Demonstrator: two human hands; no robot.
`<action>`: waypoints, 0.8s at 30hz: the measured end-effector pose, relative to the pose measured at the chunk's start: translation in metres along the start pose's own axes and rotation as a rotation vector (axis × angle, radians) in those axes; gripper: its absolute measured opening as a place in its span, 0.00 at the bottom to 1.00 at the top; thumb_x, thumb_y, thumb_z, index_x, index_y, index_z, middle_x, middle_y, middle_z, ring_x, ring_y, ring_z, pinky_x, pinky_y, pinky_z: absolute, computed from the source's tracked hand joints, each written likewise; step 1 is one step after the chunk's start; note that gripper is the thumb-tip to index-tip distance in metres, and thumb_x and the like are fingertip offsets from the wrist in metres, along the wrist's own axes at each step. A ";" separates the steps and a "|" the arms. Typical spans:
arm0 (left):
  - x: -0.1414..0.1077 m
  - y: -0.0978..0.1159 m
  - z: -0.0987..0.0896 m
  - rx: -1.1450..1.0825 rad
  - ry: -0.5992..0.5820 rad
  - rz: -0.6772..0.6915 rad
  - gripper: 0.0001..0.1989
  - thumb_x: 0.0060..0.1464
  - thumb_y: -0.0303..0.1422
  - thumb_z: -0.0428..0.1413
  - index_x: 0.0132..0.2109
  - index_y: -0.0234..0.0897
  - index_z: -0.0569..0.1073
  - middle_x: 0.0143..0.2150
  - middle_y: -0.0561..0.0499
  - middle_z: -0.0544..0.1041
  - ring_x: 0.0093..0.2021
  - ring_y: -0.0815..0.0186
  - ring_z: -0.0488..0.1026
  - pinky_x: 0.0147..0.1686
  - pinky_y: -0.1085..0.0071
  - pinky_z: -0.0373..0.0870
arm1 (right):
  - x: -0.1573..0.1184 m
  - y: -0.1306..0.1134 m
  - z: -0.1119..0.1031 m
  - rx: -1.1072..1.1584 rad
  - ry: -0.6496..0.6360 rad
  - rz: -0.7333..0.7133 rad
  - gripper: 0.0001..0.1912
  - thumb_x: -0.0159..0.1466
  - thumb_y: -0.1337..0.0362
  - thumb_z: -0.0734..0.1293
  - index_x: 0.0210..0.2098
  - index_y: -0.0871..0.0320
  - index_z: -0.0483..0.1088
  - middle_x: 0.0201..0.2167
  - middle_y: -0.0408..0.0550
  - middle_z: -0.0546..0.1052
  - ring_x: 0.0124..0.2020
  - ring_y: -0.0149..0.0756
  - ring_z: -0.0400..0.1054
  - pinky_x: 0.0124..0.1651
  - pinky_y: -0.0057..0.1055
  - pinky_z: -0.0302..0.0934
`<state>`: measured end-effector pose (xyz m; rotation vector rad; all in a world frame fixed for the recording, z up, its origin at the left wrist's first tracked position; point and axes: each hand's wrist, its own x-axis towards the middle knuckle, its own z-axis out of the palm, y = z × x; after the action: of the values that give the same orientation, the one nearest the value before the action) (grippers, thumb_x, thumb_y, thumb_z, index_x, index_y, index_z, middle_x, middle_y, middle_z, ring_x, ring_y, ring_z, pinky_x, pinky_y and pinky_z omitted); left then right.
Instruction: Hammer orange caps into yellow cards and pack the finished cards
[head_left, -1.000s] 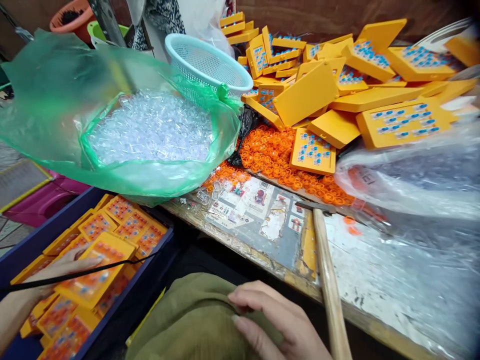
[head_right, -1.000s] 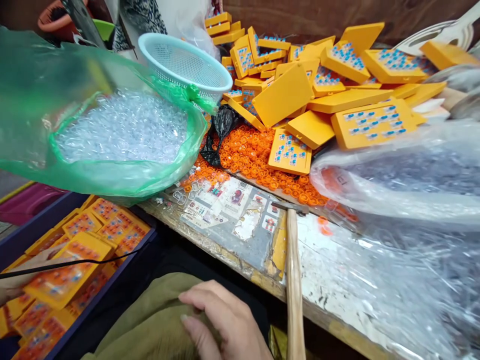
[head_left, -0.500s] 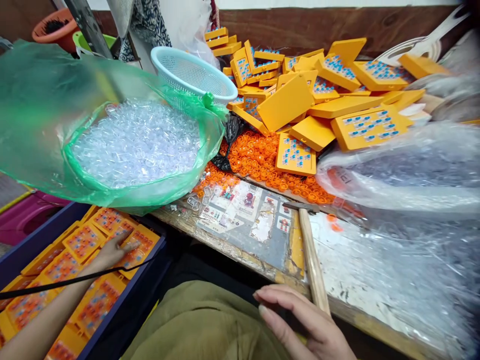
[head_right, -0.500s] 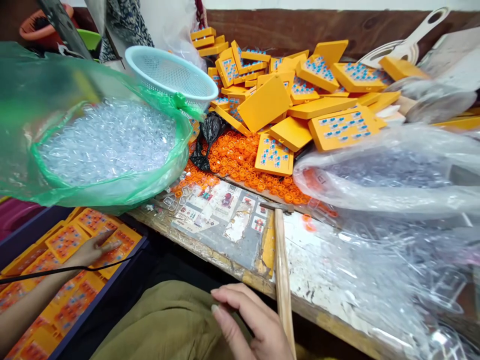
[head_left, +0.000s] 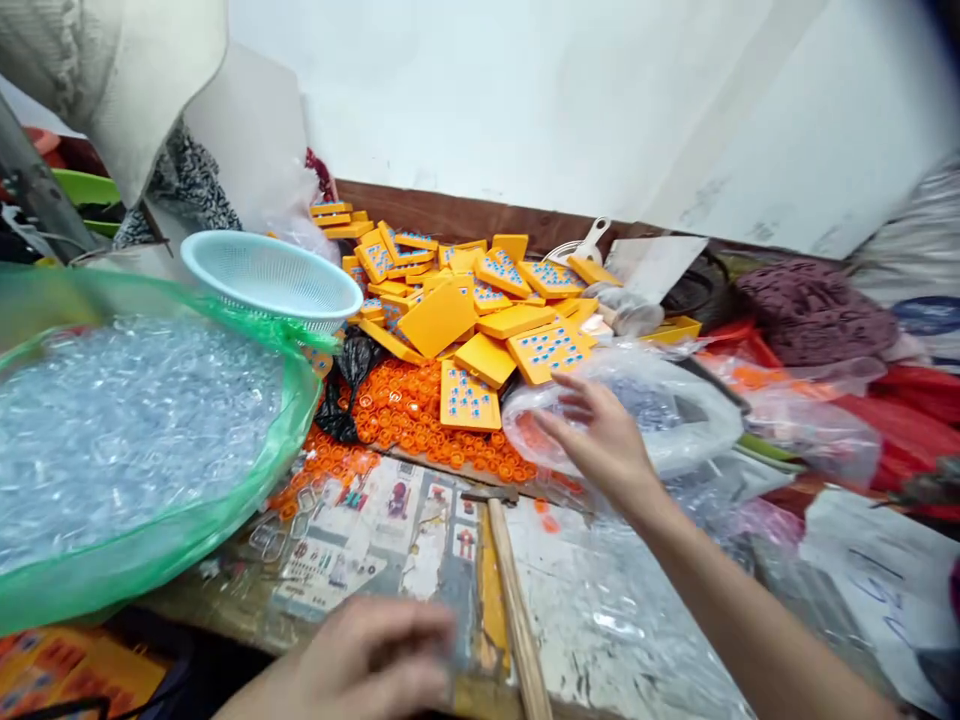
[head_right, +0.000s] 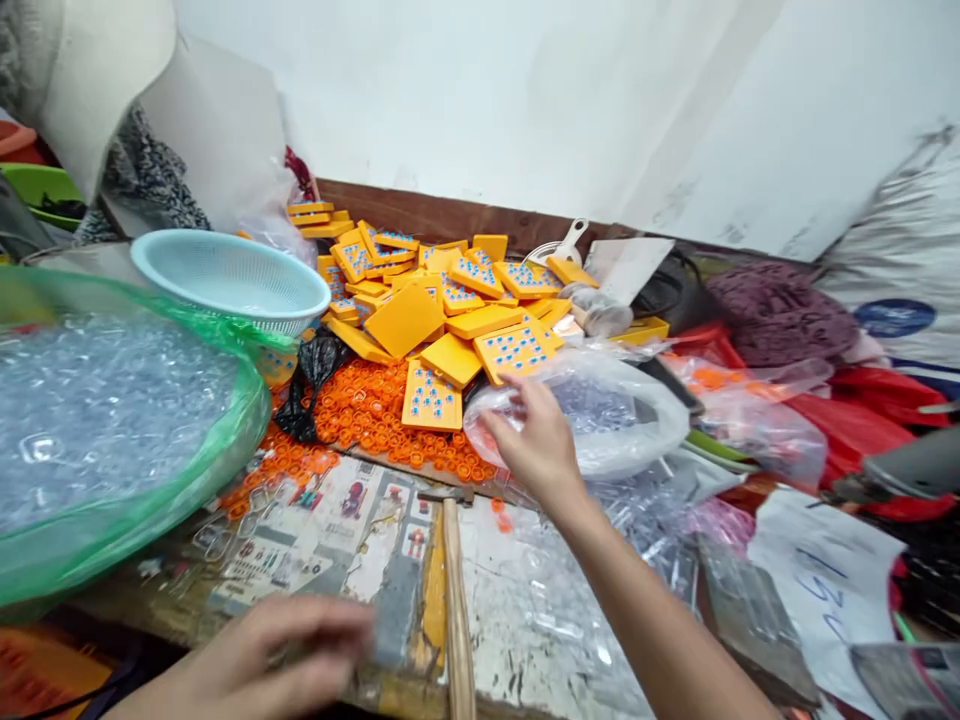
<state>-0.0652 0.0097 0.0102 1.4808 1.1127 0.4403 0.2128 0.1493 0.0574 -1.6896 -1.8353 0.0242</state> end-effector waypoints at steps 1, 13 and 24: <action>0.030 0.019 0.001 -0.010 0.070 0.085 0.17 0.56 0.40 0.54 0.53 0.46 0.73 0.48 0.51 0.77 0.48 0.61 0.72 0.50 0.64 0.69 | 0.021 0.005 0.009 -0.052 0.040 0.006 0.28 0.58 0.60 0.65 0.55 0.65 0.63 0.53 0.63 0.70 0.52 0.48 0.67 0.51 0.41 0.65; 0.252 0.088 -0.028 0.092 0.655 0.447 0.29 0.41 0.24 0.61 0.54 0.33 0.68 0.66 0.37 0.56 0.67 0.48 0.44 0.65 0.48 0.36 | 0.074 0.049 0.064 -0.422 0.164 -0.320 0.21 0.57 0.77 0.60 0.49 0.68 0.69 0.53 0.68 0.72 0.50 0.54 0.67 0.52 0.48 0.59; 0.159 0.070 -0.021 -1.000 0.025 0.056 0.19 0.50 0.28 0.59 0.49 0.30 0.67 0.43 0.38 0.78 0.37 0.57 0.78 0.38 0.63 0.76 | -0.028 0.034 0.026 -0.204 0.169 -1.125 0.18 0.66 0.70 0.58 0.53 0.51 0.65 0.52 0.43 0.74 0.60 0.34 0.61 0.59 0.36 0.61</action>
<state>0.0205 0.1603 0.0295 0.6177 0.6806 0.8930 0.2308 0.1403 0.0102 -0.5358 -2.4344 -0.7561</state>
